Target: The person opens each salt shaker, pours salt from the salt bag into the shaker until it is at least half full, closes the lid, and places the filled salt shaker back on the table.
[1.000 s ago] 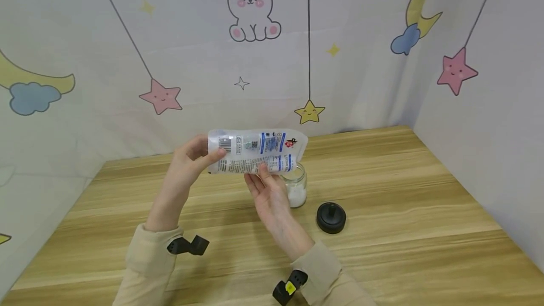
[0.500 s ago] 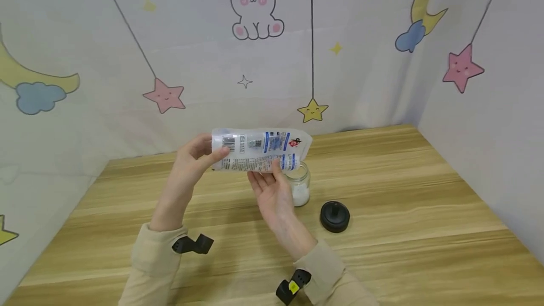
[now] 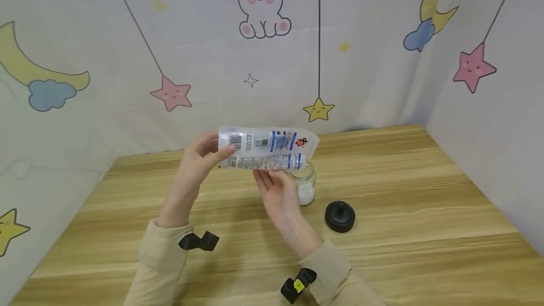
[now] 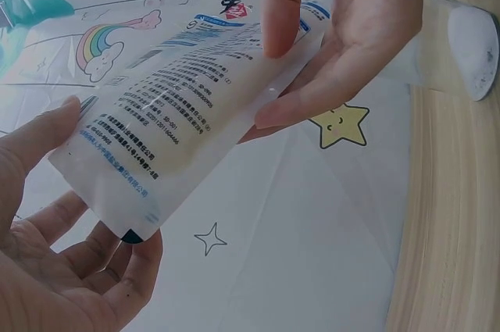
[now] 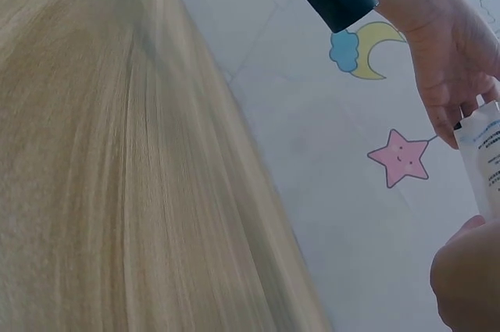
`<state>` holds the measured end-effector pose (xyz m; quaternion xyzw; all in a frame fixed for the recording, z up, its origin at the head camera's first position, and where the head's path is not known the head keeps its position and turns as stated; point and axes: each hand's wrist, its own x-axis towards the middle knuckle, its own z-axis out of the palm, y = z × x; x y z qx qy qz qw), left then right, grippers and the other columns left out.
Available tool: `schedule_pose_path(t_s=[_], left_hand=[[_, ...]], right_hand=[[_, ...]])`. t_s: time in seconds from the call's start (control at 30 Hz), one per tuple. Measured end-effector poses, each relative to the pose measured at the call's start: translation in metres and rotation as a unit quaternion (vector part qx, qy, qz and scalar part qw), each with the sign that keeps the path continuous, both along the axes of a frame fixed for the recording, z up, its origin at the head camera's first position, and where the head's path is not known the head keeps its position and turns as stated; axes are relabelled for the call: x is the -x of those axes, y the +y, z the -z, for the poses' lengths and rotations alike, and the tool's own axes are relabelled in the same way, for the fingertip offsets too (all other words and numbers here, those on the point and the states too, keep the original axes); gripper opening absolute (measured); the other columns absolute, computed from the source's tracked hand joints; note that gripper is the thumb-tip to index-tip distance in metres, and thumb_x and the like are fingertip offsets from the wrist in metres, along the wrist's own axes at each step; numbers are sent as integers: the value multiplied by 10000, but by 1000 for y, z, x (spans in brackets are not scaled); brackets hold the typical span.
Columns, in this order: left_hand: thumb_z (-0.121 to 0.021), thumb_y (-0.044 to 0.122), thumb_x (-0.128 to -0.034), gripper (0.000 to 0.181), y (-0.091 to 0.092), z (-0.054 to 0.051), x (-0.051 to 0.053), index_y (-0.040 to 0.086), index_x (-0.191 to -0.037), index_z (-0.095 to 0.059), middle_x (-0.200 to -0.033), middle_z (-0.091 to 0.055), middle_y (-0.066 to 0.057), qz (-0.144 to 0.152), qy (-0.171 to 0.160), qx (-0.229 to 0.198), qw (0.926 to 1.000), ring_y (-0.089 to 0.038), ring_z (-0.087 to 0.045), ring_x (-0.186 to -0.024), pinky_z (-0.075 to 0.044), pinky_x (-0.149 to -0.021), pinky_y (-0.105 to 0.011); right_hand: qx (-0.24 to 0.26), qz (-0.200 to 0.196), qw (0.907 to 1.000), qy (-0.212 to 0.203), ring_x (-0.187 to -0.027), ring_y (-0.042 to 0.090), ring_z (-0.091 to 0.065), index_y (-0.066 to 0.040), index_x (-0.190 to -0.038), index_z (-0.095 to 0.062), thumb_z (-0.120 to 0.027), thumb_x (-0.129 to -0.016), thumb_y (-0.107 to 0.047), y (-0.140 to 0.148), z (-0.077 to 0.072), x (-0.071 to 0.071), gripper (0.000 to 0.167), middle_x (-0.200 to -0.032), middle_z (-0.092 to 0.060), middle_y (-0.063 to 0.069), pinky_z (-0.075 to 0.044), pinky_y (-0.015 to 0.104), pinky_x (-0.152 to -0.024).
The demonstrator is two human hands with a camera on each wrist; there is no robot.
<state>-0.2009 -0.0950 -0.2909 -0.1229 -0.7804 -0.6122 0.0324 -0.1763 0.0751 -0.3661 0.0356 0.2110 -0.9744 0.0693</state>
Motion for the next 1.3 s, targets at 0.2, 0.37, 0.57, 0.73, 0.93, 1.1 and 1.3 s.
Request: schedule_pose_path(t_s=[0.2, 0.37, 0.57, 0.73, 0.93, 1.1, 1.3], left_hand=[[-738, 288, -841, 390, 0, 0, 0, 191, -1205, -637, -986, -592, -14, -57, 49, 71, 9999, -180, -517, -941, -454, -779, -314], [-739, 295, -840, 391, 0, 0, 0, 200, -1206, -638, -990, -601, -12, -71, 56, 80, 9999, -179, -518, -936, -448, -776, -313], [-742, 294, -837, 389, 0, 0, 0, 203, -1202, -643, -974, -606, -1, -49, 61, 59, 10000, -172, -522, -927, -455, -758, -295], [-737, 284, -841, 394, 0, 0, -1, 197, -1212, -640, -971, -604, 3, -58, 49, 35, 10000, -168, -524, -924, -463, -749, -288], [-714, 324, -861, 404, 1, 0, 0, 198, -1236, -630, -1001, -606, -24, -142, 115, 121, 9998, -166, -523, -932, -471, -753, -293], [-696, 334, -876, 416, 0, 1, 1, 189, -1258, -621, -1014, -608, -44, -220, 240, 174, 9993, -163, -515, -931, -471, -737, -284], [-700, 337, -872, 429, 1, 0, 0, 196, -1267, -612, -1028, -604, -47, -165, 190, 238, 9994, -167, -521, -935, -475, -756, -296]], right_hand=[[18, -35, 10000, -66, -1162, 134, -577, -180, -1207, -453, -349, -940, 25, 0, 0, -1, 352, -1123, -653, -30, -374, 288, -1112], [47, -29, 10000, -77, -1169, 137, -574, -174, -1215, -449, -345, -945, 15, -1, -1, -2, 346, -1131, -649, -28, -367, 287, -1117], [106, -10, 9999, -111, -1135, 138, -585, -184, -1206, -460, -367, -939, 11, -1, 0, -2, 343, -1118, -641, -25, -384, 287, -1105], [189, 5, 9997, -135, -1134, 137, -581, -181, -1203, -463, -373, -946, -1, -1, 0, -3, 326, -1114, -645, -23, -390, 286, -1098], [167, 30, 9998, -66, -1198, 147, -548, -174, -1207, -469, -405, -953, -23, -3, 1, -3, 302, -1144, -630, -18, -384, 282, -1101], [162, 30, 9999, -46, -1264, 163, -499, -199, -1249, -457, -456, -972, -75, -4, 0, -3, 303, -1209, -590, -13, -391, 283, -1097], [152, 10, 9999, 32, -1315, 158, -455, -234, -1310, -436, -517, -979, -147, -4, 1, -4, 351, -1268, -568, -30, -372, 284, -1113]])
